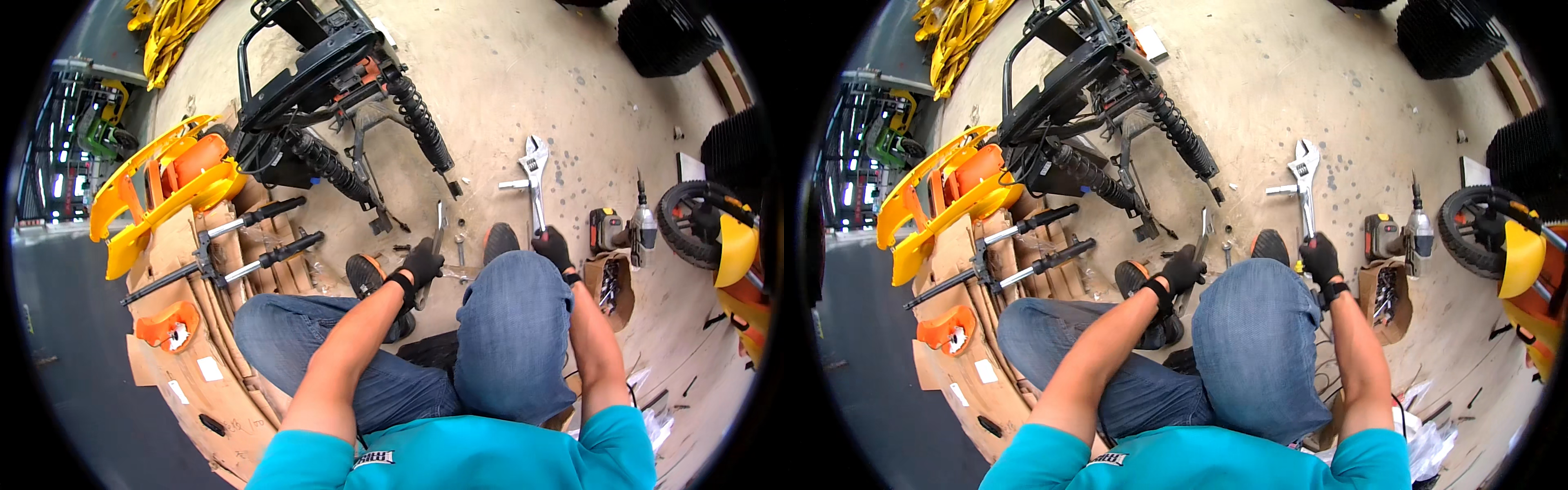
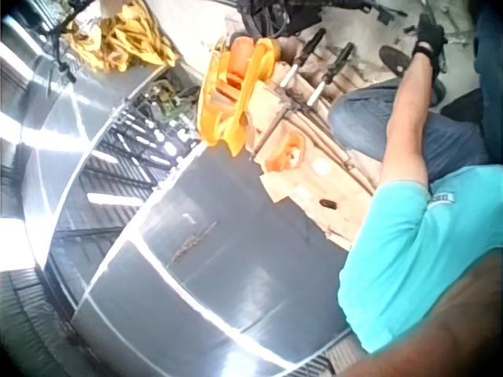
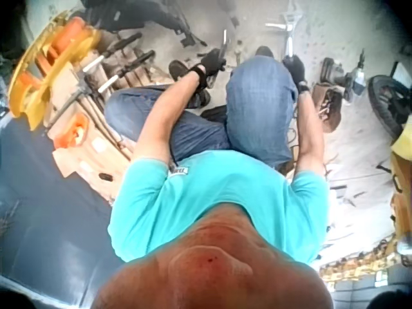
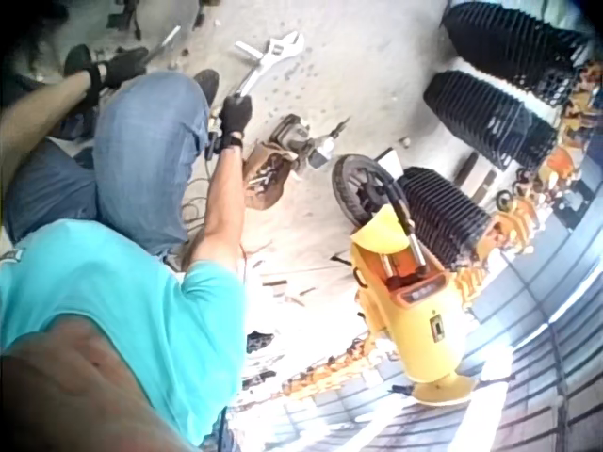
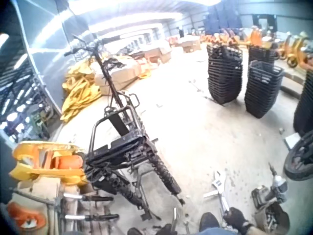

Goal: The person sits on the floor and uses a socket wrench and a large adjustable wrench to loosen and remove bolts from a motorcycle frame component, then uses their hands to detach a black suspension shock.

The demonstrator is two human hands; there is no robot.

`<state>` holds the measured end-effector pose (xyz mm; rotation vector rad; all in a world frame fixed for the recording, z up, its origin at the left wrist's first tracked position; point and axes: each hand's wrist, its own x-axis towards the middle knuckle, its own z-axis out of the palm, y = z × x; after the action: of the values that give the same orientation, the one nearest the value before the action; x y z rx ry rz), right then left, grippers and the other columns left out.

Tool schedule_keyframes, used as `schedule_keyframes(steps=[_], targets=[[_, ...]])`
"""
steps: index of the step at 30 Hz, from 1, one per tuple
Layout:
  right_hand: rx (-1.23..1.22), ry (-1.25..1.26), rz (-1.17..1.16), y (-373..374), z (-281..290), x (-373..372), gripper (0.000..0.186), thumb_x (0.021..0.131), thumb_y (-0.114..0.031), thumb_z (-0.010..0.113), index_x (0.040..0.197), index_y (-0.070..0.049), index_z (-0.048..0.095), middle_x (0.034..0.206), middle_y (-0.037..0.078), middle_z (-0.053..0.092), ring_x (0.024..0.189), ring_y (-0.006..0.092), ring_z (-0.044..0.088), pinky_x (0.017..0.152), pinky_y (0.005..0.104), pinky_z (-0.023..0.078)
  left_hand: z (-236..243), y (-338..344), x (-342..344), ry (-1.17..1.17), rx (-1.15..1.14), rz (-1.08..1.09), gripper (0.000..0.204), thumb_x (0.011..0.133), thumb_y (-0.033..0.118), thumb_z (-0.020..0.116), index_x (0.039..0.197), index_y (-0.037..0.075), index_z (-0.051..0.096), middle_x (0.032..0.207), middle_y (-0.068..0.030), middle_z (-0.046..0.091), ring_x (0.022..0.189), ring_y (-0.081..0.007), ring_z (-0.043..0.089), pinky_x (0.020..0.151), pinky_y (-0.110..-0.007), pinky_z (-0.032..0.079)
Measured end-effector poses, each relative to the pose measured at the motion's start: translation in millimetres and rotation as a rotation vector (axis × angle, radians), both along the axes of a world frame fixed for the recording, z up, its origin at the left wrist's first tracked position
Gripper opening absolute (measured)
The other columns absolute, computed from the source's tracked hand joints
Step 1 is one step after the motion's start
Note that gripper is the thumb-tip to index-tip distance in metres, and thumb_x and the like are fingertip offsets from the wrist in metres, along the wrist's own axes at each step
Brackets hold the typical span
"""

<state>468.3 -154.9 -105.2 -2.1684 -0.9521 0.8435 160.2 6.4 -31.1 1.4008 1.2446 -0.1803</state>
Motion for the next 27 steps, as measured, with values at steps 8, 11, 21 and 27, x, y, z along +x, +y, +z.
schedule_keyframes(steps=[8,11,21,27], targets=[[-0.362,-0.172,0.169,-33.8,-37.4,-6.3,0.029,0.083,-0.032,0.063,0.095,-0.006,0.06,0.083,0.02,0.065,0.082,0.0391,0.064,0.072,0.0452,0.05,-59.9,-42.0,-16.2,0.395,0.2,-0.452,0.035,0.079,0.013,0.057,0.11,-0.004,0.059,0.106,-0.027,0.064,0.104,-0.0393,0.062,0.086,-0.043,0.05],[-0.304,-0.25,0.297,-28.7,-10.5,9.1,0.027,0.083,-0.03,0.06,0.085,-0.003,0.065,0.081,0.022,0.066,0.083,0.0362,0.065,0.071,0.0445,0.051,-77.3,-20.1,-15.4,0.327,0.364,-0.712,0.027,0.077,0.018,0.056,0.093,0.001,0.07,0.102,-0.0236,0.066,0.098,-0.0364,0.064,0.085,-0.043,0.051],[0.099,0.065,0.283,292.2,309.6,12.4,0.049,0.093,-0.05,0.049,0.079,-0.005,0.064,0.06,0.004,0.055,0.049,0.0139,0.047,0.047,0.0295,0.04,135.7,244.2,52.7,-0.122,0.796,0.082,0.019,0.087,0.018,0.054,0.091,0.003,0.065,0.075,-0.0131,0.066,0.07,-0.0213,0.067,0.062,-0.033,0.052],[-0.085,0.171,0.411,360.0,299.8,-41.9,0.062,0.094,-0.058,0.041,0.077,-0.005,0.067,0.061,0.003,0.055,0.049,0.0124,0.045,0.044,0.0264,0.036,155.5,238.0,79.4,-0.361,0.971,0.36,0.025,0.087,0.014,0.059,0.109,0.002,0.06,0.095,-0.0139,0.067,0.076,-0.0201,0.066,0.069,-0.031,0.052]])
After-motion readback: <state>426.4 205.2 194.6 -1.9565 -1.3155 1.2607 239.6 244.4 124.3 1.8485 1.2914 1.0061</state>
